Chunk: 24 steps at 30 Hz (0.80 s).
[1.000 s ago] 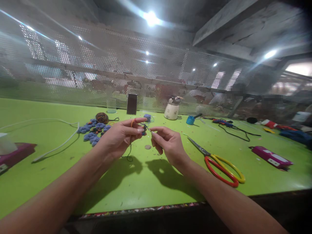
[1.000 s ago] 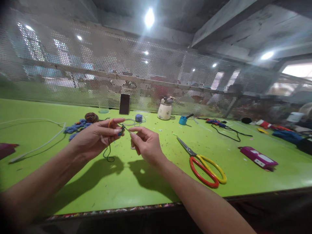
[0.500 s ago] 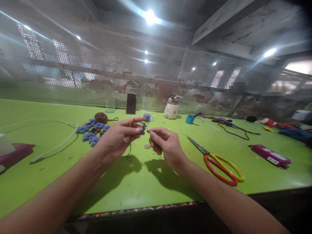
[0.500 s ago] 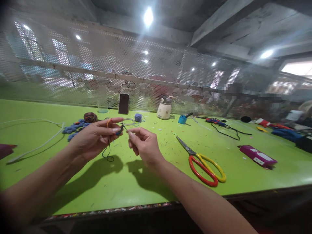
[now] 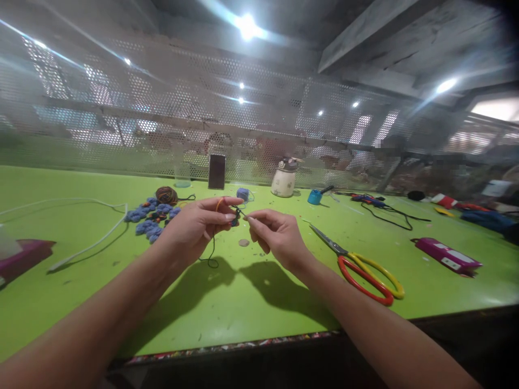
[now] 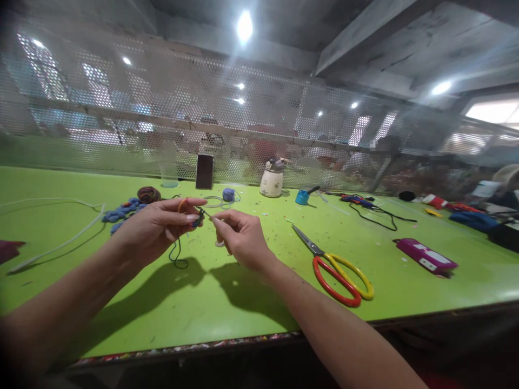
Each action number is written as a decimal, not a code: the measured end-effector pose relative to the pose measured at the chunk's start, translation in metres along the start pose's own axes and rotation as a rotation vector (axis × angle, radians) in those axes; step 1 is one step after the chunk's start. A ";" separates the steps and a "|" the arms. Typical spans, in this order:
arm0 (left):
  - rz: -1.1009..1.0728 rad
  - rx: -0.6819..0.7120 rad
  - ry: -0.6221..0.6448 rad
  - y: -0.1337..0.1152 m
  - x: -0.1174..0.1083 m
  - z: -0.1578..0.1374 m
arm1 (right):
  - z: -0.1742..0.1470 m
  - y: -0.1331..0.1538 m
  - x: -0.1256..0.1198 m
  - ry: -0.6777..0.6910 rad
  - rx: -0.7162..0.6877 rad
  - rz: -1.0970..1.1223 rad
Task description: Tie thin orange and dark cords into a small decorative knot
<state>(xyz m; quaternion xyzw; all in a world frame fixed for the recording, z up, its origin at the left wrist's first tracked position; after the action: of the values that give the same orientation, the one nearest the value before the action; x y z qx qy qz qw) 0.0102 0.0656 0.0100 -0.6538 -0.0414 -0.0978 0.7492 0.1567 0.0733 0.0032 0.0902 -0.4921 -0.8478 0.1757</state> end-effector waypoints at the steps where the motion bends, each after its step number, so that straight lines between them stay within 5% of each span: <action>1: 0.014 0.015 0.010 0.000 0.001 0.000 | 0.000 -0.003 0.001 0.003 0.035 0.037; 7: -0.014 0.009 0.007 0.000 0.003 0.000 | 0.001 -0.007 -0.001 -0.023 0.063 0.049; 18: -0.059 -0.041 0.029 -0.001 0.001 -0.002 | -0.004 0.036 -0.003 0.041 -0.595 -0.605; 24: -0.069 -0.034 0.036 -0.001 0.000 -0.001 | -0.005 0.040 -0.002 0.078 -0.682 -0.670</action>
<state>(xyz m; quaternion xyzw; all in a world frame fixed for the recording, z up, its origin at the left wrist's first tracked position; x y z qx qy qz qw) 0.0097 0.0649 0.0104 -0.6626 -0.0488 -0.1361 0.7349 0.1690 0.0519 0.0350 0.2127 -0.1228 -0.9669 -0.0695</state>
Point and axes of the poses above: each hand's wrist, its own z-axis towards the middle knuckle, its own x-axis out of the palm, y = z × x, the point moved 7 cm from there along z, towards the middle knuckle, and after that the axes turned 9 degrees about z, right-handed, at the moved point
